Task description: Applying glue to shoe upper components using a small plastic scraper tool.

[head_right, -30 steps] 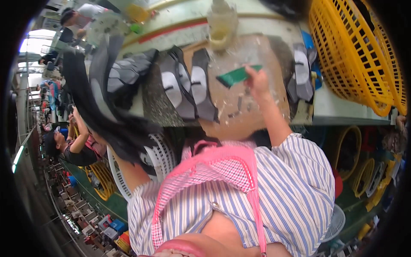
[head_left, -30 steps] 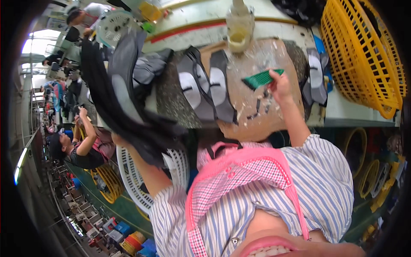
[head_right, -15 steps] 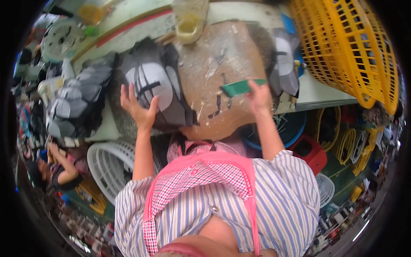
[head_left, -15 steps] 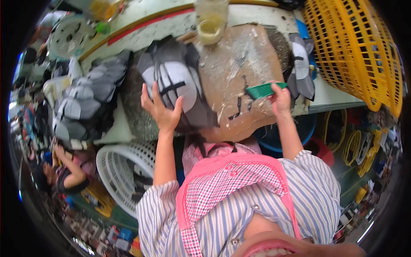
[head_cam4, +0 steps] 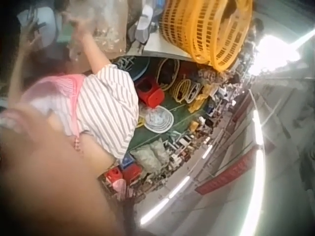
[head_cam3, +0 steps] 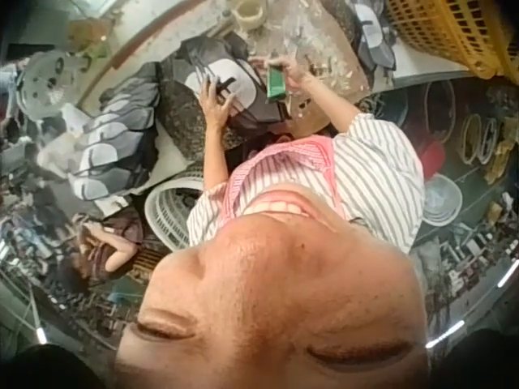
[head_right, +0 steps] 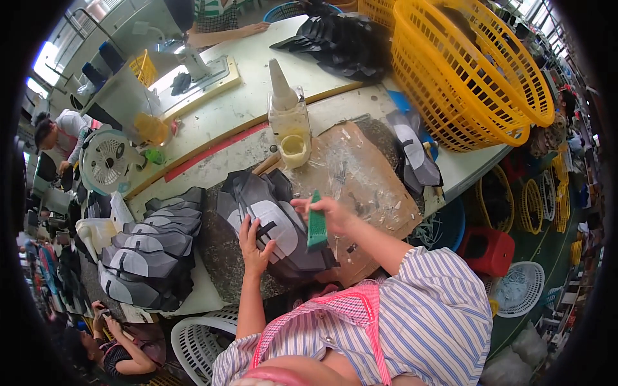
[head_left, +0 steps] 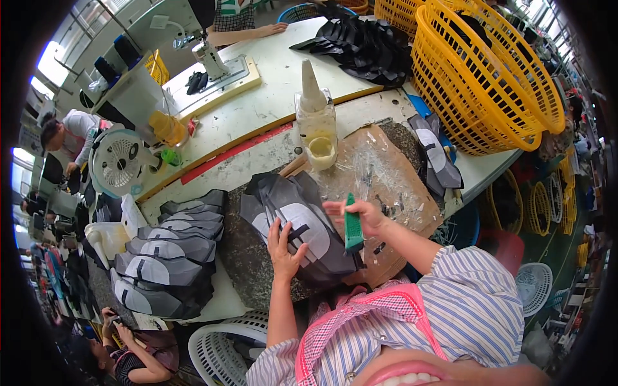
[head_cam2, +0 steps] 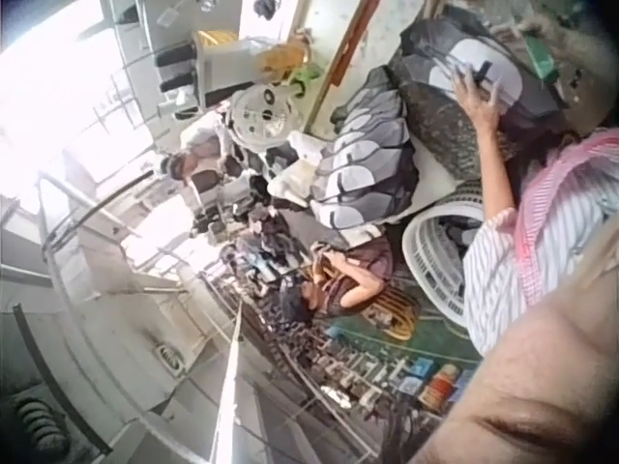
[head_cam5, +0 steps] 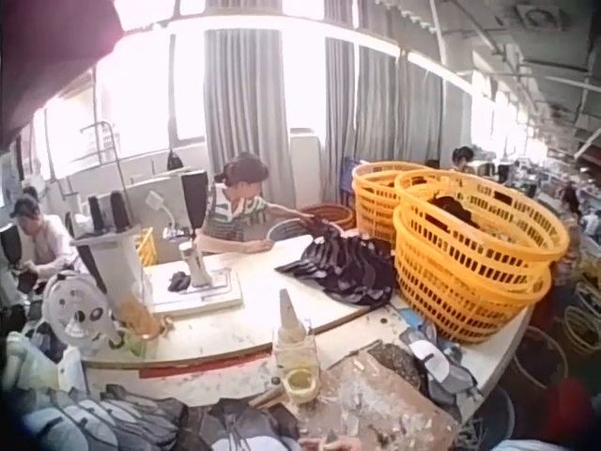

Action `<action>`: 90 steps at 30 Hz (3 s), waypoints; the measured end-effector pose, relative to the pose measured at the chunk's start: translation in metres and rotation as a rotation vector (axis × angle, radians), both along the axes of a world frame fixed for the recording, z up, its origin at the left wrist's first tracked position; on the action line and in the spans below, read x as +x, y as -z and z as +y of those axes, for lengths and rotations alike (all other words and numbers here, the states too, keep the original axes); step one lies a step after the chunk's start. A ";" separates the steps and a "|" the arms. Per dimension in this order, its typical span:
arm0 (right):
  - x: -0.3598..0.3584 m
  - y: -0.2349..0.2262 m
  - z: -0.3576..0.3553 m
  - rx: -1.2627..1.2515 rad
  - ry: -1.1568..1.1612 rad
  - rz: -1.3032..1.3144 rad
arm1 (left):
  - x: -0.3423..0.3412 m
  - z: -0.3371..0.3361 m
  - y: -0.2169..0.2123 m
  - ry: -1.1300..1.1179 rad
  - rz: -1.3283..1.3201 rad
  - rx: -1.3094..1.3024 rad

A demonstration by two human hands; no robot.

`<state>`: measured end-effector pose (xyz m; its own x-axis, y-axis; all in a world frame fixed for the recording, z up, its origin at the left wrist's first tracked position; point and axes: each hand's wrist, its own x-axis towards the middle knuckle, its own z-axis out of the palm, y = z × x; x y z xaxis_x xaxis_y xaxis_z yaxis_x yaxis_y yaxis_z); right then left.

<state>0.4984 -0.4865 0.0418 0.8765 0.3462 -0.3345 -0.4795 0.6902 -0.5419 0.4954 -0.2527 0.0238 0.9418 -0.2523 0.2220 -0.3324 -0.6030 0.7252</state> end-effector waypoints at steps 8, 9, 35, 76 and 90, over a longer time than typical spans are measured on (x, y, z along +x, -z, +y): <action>-0.007 -0.001 0.067 -0.042 -0.040 0.127 | 0.001 0.013 0.017 -0.151 0.292 -0.690; -0.008 -0.009 0.072 -0.101 -0.122 0.057 | 0.003 0.018 0.022 -0.159 0.302 -0.713; -0.037 -0.001 0.094 -0.332 -0.015 0.246 | 0.052 0.003 0.017 -0.291 0.174 -0.170; 0.058 -0.076 0.051 -0.279 -0.311 -0.033 | -0.079 -0.011 0.008 -0.421 -0.245 0.387; 0.003 -0.064 0.082 -0.298 -0.305 -0.020 | -0.055 0.027 -0.075 -0.251 0.606 -1.387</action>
<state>0.5015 -0.4047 0.1063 0.7563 0.4812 -0.4432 -0.6247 0.3304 -0.7075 0.4409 -0.2260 0.0984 0.9599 -0.0025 -0.2802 0.2149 0.6479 0.7308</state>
